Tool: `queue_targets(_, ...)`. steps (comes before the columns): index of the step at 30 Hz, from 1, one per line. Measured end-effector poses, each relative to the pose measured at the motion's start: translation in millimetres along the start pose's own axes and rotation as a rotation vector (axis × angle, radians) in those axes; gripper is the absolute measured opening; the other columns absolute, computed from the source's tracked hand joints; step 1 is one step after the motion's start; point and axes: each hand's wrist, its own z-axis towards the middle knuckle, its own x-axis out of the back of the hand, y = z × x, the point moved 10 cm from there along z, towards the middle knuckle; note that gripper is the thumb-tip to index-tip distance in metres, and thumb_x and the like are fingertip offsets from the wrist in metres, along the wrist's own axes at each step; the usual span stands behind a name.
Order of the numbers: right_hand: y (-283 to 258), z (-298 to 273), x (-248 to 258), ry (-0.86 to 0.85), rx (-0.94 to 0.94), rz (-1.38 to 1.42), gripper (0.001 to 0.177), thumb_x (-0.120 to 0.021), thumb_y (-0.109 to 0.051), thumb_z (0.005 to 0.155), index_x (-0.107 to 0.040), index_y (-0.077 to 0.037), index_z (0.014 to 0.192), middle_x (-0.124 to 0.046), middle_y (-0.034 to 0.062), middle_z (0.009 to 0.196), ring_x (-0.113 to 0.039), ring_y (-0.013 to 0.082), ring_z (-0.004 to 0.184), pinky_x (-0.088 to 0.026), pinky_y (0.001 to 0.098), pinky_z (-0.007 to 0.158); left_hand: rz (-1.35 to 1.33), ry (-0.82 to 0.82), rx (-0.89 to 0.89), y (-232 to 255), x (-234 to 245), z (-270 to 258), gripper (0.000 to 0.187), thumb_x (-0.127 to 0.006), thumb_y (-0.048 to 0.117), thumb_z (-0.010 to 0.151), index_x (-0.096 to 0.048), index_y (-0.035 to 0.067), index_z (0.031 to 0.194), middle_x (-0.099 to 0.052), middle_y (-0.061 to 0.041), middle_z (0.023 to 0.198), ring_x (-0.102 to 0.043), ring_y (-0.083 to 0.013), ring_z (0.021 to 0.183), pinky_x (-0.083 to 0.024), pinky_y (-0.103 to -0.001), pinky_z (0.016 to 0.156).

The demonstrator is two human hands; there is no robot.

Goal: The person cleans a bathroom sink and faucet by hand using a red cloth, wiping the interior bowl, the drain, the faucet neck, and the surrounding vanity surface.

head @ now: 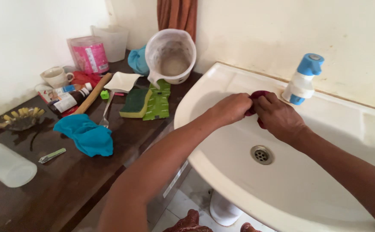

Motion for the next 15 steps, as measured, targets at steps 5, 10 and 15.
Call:
queue_targets(5,34,-45,-7,-0.140,-0.034,-0.056,0.038,-0.071,-0.010,0.079,-0.067,-0.007,0.117,-0.057,0.0044,0.123,-0.056,0.0240,0.118,-0.056,0.0347,0.090,-0.428,-0.209,0.385,8,-41,17,0.025,-0.054,0.007,0.090,-0.064,0.001,0.068,-0.071,-0.017,0.074,-0.068,-0.0327,0.072,-0.053,-0.041,0.069)
queue_targets(10,35,-63,-9,-0.185,-0.018,-0.076,0.024,-0.068,-0.009,0.079,-0.073,-0.008,0.102,-0.054,0.0081,0.128,-0.052,0.0285,0.125,-0.052,0.0355,0.101,0.156,-0.194,-0.053,59,-69,45,0.014,-0.064,0.004,0.081,-0.061,0.001,0.068,-0.068,-0.017,0.076,-0.066,-0.0337,0.074,-0.050,-0.046,0.065)
queue_targets(15,24,-57,-13,-0.307,-0.057,-0.050,0.032,-0.065,-0.004,0.075,-0.072,-0.002,0.106,-0.049,0.0118,0.135,-0.047,0.0298,0.128,-0.046,0.0367,0.106,0.067,-0.256,-0.030,34,-71,30,0.006,-0.062,-0.003,0.076,-0.065,0.002,0.075,-0.071,-0.016,0.081,-0.067,-0.0350,0.078,-0.052,-0.048,0.064)
